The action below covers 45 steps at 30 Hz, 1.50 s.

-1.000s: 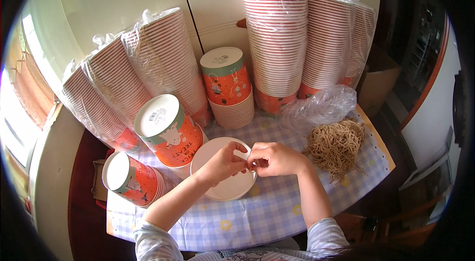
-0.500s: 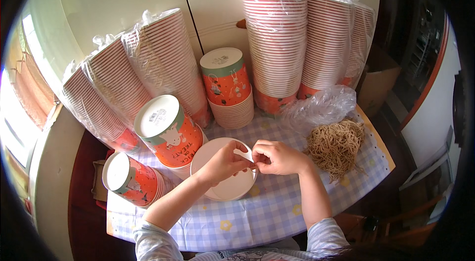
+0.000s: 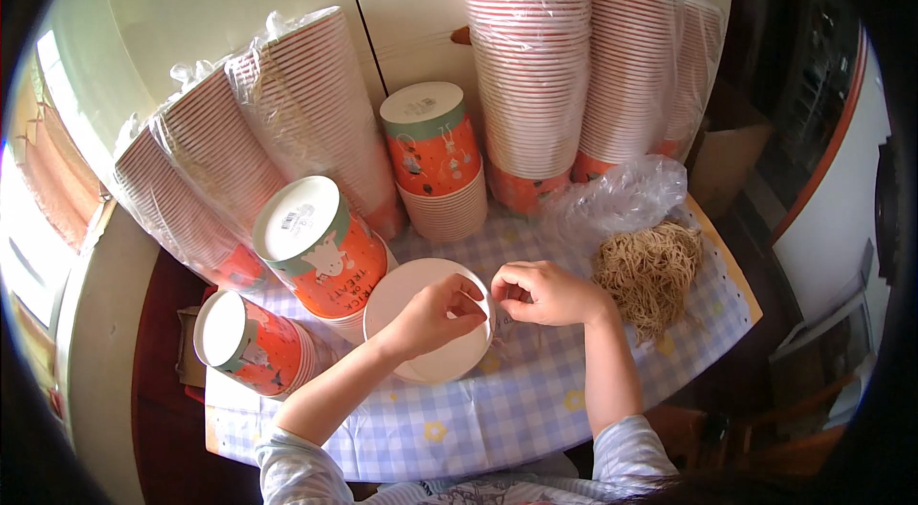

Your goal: Attach plastic handles to the sides of paper buckets by threading them through pre-drilled holes.

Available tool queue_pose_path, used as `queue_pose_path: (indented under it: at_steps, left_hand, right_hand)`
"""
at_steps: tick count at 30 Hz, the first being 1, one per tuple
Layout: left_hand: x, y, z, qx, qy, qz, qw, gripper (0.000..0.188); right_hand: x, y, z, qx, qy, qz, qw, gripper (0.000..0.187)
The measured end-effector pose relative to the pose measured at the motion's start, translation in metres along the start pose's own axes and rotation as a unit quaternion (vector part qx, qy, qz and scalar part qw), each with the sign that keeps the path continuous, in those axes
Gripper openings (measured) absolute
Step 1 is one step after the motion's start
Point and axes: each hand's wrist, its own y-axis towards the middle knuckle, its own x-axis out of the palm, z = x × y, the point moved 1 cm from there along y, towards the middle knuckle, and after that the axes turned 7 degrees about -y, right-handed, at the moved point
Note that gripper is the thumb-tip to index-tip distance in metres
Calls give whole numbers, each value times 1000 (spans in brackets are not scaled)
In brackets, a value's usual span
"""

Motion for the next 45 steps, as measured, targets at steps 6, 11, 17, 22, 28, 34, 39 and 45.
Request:
queue_pose_path:
  at_steps: [6,11,17,22,28,34,39,45]
  left_hand:
    - [14,-9,33,199,336,-23,920,26]
    - [26,-6,37,180,411,-59,891,26]
    - [30,-4,39,135,432,-89,887,16]
    - [29,-3,34,164,393,-59,903,8]
    - [5,-6,21,82,207,-11,975,16]
    - [-8,-13,13,28,43,23,998,12]
    - [-4,-17,17,-58,-209,59,974,9]
    - [-8,-20,14,-4,-334,62,940,6]
  right_hand:
    - [-3,-2,0,30,-1,-17,999,12]
    - [-5,-5,-2,32,-22,-13,999,12]
    - [-7,-7,-6,26,-10,-8,1000,12]
    - [-7,-7,-7,20,7,-2,1000,12]
    - [-7,-10,-11,-5,-2,1,1000,15]
    - [1,-2,-20,-23,10,19,1000,24]
    - [16,-1,-18,22,70,18,997,31]
    - [24,3,-35,55,-13,29,998,38]
